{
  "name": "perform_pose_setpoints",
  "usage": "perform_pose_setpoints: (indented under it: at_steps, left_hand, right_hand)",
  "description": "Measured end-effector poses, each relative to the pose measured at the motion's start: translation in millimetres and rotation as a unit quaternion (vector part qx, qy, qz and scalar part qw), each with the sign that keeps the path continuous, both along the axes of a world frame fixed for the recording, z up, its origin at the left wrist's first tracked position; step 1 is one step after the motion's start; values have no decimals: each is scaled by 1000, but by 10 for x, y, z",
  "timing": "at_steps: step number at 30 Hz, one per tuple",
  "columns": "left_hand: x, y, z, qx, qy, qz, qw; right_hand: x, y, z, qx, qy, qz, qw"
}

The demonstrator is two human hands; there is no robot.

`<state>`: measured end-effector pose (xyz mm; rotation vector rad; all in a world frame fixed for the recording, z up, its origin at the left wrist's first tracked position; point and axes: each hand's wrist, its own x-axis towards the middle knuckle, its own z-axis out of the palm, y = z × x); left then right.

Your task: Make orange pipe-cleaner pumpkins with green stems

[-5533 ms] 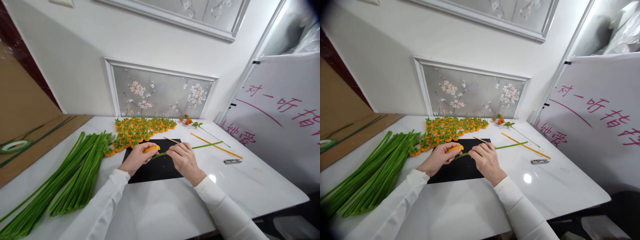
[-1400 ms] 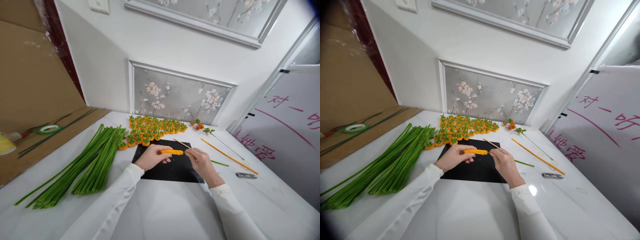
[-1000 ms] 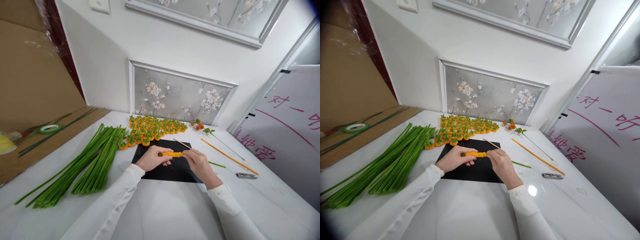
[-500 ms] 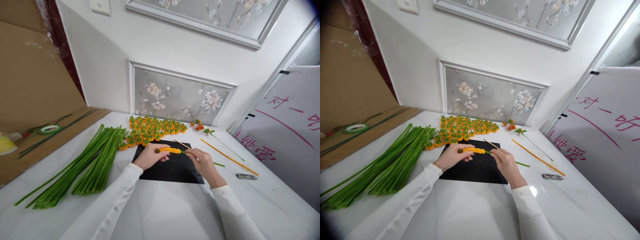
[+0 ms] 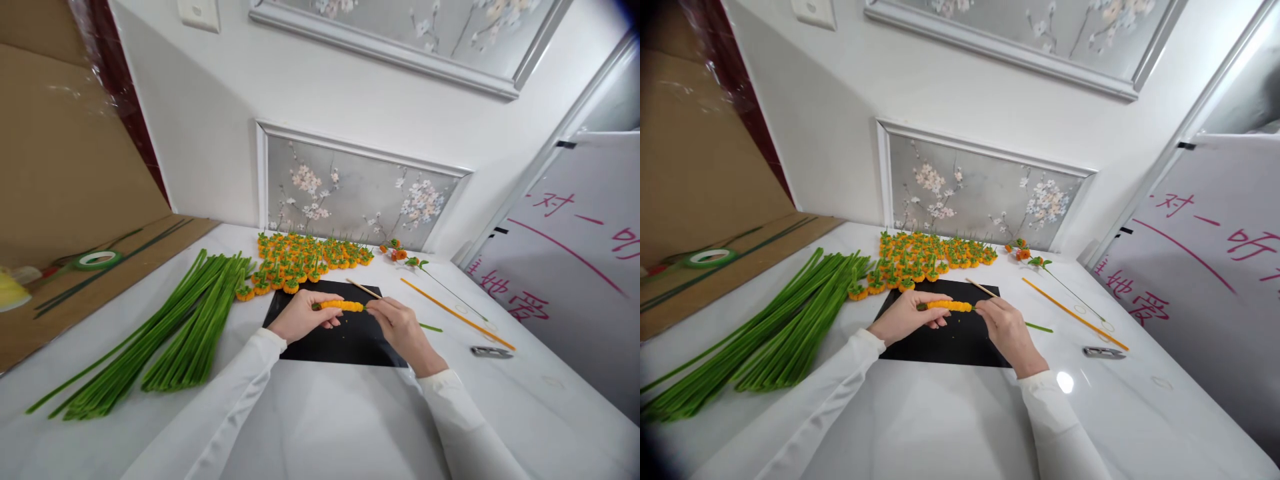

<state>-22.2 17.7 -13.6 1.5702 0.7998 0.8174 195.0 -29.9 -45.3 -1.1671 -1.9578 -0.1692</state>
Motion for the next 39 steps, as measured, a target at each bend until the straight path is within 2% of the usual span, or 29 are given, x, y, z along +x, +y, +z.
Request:
perform_pose_setpoints:
  at_steps: [6,8,10,13,20,24,29,33,39]
  left_hand:
    - [3,-5,-14,-5,22,-25,999]
    - [-53,7,20,-42,22,-65,997]
    - [-127,26,65,-113,7,-126,986]
    - [-209,56,99,-172,-22,-125,977]
    - [-172,53,13,-181,7,-145,973]
    - [-141,35,18,-179,-8,-129,975]
    - [-125,15,26,-174,-1,-145,974]
    - [-152,-9,42,-204,-48,-157,965]
    - [-203,-10,54,-239,-137,-201,940]
  right_hand:
    - [29,33,-32,1,-11,-8,1000]
    - [64,31,-16,12,-11,-20,1000]
    - [105,15,22,26,-10,-34,999]
    - [142,-17,87,43,-18,-33,998]
    - [68,-15,85,42,-54,-4,998]
    - [29,-1,60,39,-60,9,997]
    - [-7,-15,84,35,-59,27,997]
    - [-11,-29,93,26,-13,17,999]
    - [10,-67,106,-45,71,30,996]
